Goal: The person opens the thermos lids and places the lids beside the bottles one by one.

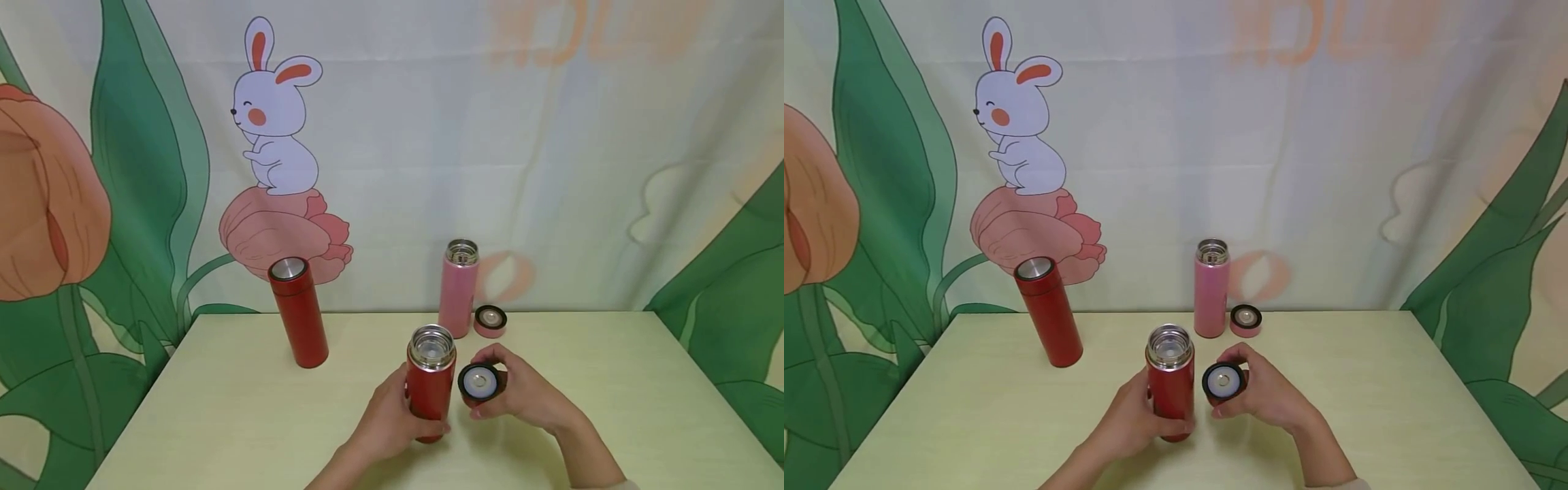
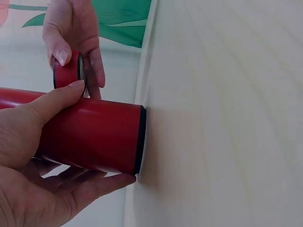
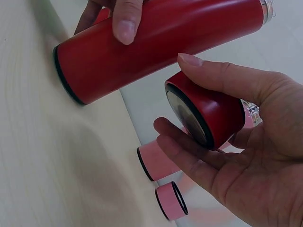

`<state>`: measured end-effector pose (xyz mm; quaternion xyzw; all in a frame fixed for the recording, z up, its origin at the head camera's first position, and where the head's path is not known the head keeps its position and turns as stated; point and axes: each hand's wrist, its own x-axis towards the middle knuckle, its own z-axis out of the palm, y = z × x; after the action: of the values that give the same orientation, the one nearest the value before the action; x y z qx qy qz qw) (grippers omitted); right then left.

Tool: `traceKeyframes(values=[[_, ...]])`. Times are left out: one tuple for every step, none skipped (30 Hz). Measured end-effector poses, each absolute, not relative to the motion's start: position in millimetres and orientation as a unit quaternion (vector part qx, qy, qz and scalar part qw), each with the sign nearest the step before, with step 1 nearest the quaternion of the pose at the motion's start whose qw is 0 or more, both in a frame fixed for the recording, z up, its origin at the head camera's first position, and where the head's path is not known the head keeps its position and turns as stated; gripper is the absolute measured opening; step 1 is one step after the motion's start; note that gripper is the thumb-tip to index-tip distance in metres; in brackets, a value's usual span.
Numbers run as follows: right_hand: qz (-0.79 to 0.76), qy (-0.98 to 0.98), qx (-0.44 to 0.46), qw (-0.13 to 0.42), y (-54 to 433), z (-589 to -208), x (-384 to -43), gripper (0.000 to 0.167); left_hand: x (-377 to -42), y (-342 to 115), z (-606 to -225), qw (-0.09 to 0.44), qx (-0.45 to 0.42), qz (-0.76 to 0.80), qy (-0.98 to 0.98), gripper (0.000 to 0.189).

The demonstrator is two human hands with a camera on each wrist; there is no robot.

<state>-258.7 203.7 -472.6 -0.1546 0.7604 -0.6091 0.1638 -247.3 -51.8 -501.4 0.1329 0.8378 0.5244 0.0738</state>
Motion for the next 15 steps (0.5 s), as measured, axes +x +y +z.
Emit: traceKeyframes(values=[[-0.604, 0.765, -0.155, 0.158, 203, -474, -260, 0.08, -248, -53, -501, 0.069, 0.132, 0.525, 0.838, 0.075], [-0.6, 0.77, -0.155, 0.153, 203, -475, -261, 0.08, -249, -54, -501, 0.064, 0.131, 0.524, 0.839, 0.074], [-0.595, 0.775, -0.154, 0.147, 202, -476, -262, 0.08, -249, -55, -501, 0.06, 0.13, 0.525, 0.839, 0.073], [-0.591, 0.779, -0.153, 0.142, 202, -477, -263, 0.08, -250, -56, -500, 0.054, 0.128, 0.525, 0.84, 0.072], [-0.588, 0.783, -0.152, 0.138, 201, -477, -263, 0.08, -251, -57, -500, 0.051, 0.125, 0.527, 0.839, 0.071], [-0.587, 0.784, -0.15, 0.135, 200, -478, -264, 0.08, -252, -58, -499, 0.049, 0.121, 0.528, 0.839, 0.072], [-0.586, 0.786, -0.146, 0.132, 199, -479, -264, 0.079, -253, -59, -498, 0.048, 0.115, 0.531, 0.838, 0.073], [-0.583, 0.79, -0.142, 0.126, 198, -480, -265, 0.078, -254, -60, -497, 0.047, 0.11, 0.534, 0.837, 0.075], [-0.578, 0.796, -0.138, 0.118, 197, -481, -265, 0.078, -256, -62, -496, 0.048, 0.102, 0.538, 0.835, 0.076], [-0.573, 0.801, -0.133, 0.111, 196, -482, -266, 0.077, -257, -63, -495, 0.046, 0.095, 0.541, 0.834, 0.078], [-0.568, 0.806, -0.126, 0.102, 195, -482, -266, 0.076, -259, -64, -494, 0.044, 0.089, 0.544, 0.833, 0.08], [-0.563, 0.813, -0.118, 0.092, 194, -483, -266, 0.075, -261, -65, -493, 0.039, 0.084, 0.546, 0.833, 0.08], [-0.558, 0.819, -0.111, 0.081, 193, -484, -266, 0.074, -264, -66, -491, 0.035, 0.078, 0.547, 0.833, 0.081], [-0.553, 0.824, -0.106, 0.07, 192, -485, -266, 0.073, -266, -67, -490, 0.029, 0.074, 0.548, 0.833, 0.081], [-0.552, 0.826, -0.1, 0.062, 190, -486, -266, 0.073, -268, -68, -489, 0.024, 0.069, 0.548, 0.833, 0.081]])
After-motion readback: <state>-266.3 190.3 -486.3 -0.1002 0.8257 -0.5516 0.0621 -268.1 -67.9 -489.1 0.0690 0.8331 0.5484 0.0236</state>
